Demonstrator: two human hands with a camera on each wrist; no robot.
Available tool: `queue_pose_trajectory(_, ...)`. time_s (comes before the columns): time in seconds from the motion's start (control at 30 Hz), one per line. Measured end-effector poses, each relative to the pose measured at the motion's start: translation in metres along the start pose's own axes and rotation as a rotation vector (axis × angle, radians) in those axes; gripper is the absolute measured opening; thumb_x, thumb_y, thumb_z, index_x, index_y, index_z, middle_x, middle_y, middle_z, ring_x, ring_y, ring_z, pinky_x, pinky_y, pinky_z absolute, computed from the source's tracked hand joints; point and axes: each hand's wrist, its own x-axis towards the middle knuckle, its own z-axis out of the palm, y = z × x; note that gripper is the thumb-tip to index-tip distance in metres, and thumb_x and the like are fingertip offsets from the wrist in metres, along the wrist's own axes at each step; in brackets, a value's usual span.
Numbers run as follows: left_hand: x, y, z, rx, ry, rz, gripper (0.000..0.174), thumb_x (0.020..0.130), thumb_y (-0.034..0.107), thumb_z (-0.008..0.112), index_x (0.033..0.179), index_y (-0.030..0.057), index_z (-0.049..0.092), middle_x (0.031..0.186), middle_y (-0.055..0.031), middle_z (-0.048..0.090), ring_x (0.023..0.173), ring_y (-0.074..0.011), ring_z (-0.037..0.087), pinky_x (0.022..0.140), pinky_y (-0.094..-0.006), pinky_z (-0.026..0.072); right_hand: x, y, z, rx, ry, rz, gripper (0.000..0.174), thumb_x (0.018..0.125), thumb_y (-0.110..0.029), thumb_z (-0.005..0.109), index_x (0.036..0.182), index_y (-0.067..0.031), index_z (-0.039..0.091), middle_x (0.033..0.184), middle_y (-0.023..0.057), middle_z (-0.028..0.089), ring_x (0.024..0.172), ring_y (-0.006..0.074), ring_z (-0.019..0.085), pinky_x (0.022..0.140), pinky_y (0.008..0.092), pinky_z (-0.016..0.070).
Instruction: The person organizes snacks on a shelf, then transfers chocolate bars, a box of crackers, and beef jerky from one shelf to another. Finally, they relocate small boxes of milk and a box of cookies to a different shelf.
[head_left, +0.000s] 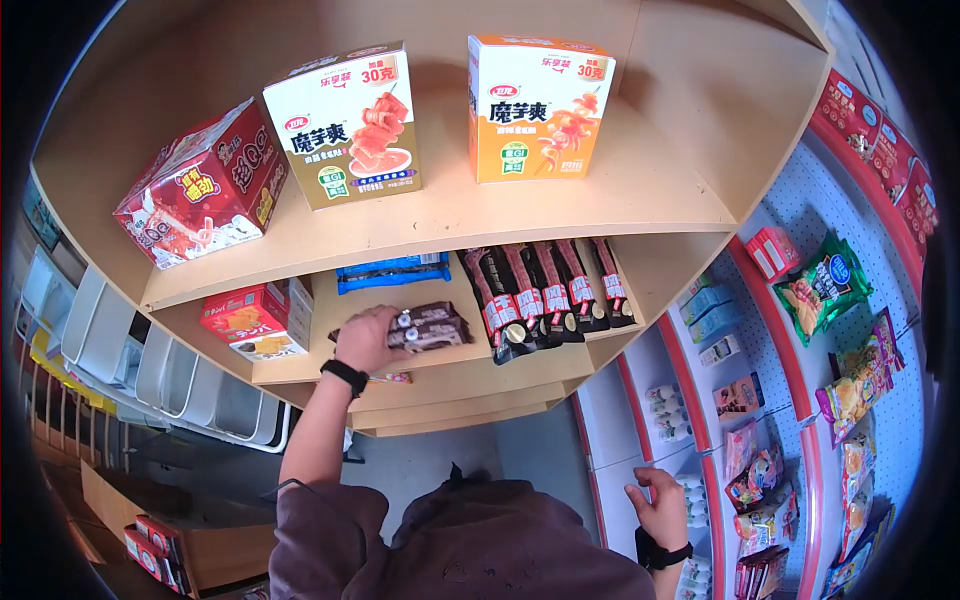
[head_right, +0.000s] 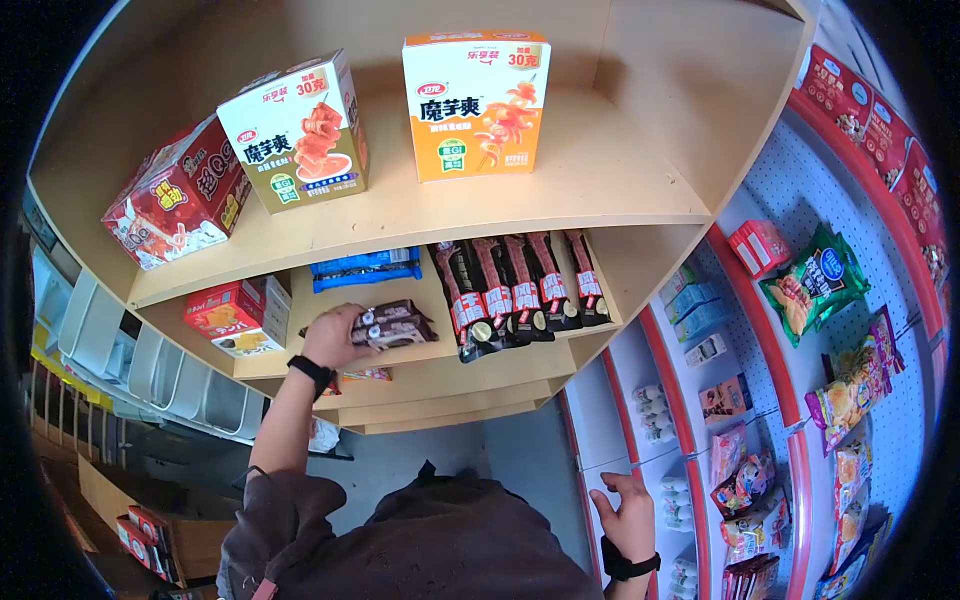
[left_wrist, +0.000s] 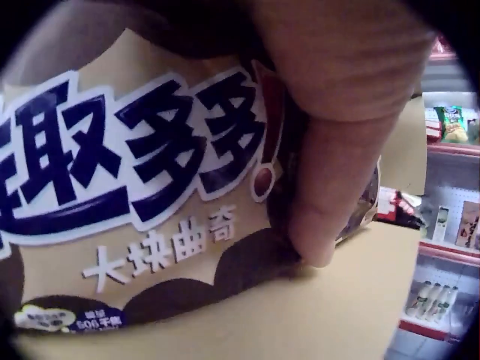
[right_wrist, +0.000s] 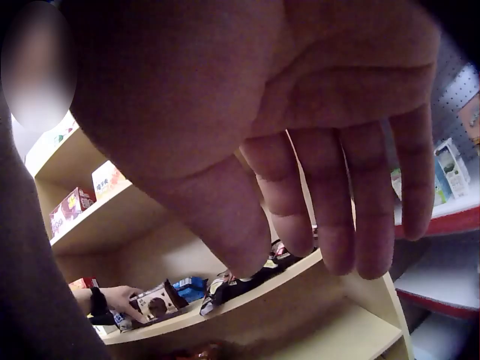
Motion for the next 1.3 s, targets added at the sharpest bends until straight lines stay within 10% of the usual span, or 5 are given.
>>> queue_pose_trajectory(0.43,-0.071,0.197,0.080,-0.229,-0.413,0.745,0.048,0.068,0.031,0.083,0.103,0.0102,0.059,0.096,-0.0095,0.066,0.094,-0.0320,0.068,0.082,-0.0452,0.0549,0.029,-0.086,0.040,-0.141,-0.084,-0.365,0.063,0.069,-0.032,0.088,0.118,-0.0005,0.064,0.107,0.0184,0.069,0.099,0.0389,0.065,0.090,0.0447,0.0509)
queue_pose_trajectory(0.73,-0.065,0.199,0.073,-0.270,-0.584,0.742,0.053,0.070,0.038,0.084,0.114,0.0154,0.064,0.101,-0.0104,0.069,0.098,-0.0327,0.067,0.085,-0.0454,0.0537,0.008,-0.053,0.063,-0.155,-0.327,-0.176,0.050,0.077,-0.033,0.078,0.120,-0.0105,0.065,0.104,0.0163,0.071,0.096,0.0362,0.069,0.082,0.0449,0.0557)
queue_pose_trajectory(0.97,-0.038,0.212,0.064,-0.367,-0.712,0.759,0.063,0.067,0.037,0.094,0.112,0.0053,0.063,0.104,-0.0132,0.071,0.090,-0.0281,0.071,0.083,-0.0388,0.0566,-0.021,-0.028,0.035,-0.047,-0.049,-0.073,0.044,0.069,-0.027,0.078,0.107,-0.0099,0.066,0.089,0.0149,0.069,0.088,0.0369,0.068,0.075,0.0477,0.0545)
queue_pose_trajectory(1.17,-0.029,0.240,0.088,-0.854,-1.013,0.522,0.045,0.075,-0.001,0.086,0.112,0.0006,0.061,0.104,-0.0078,0.070,0.095,-0.0167,0.067,0.085,-0.0324,0.0558,-0.066,0.004,0.004,0.069,0.073,0.065,0.050,0.068,-0.028,0.082,0.113,-0.0109,0.066,0.093,0.0128,0.070,0.089,0.0356,0.068,0.077,0.0452,0.0537)
queue_pose_trajectory(1.3,-0.028,0.292,0.087,-0.801,-0.942,0.616,0.064,0.068,0.018,0.096,0.114,-0.0003,0.056,0.103,-0.0125,0.070,0.094,-0.0185,0.070,0.083,-0.0330,0.0569,-0.096,0.018,-0.011,0.136,0.185,0.141,0.054,0.067,-0.028,0.084,0.115,-0.0102,0.066,0.095,0.0133,0.072,0.090,0.0364,0.069,0.078,0.0443,0.0539)
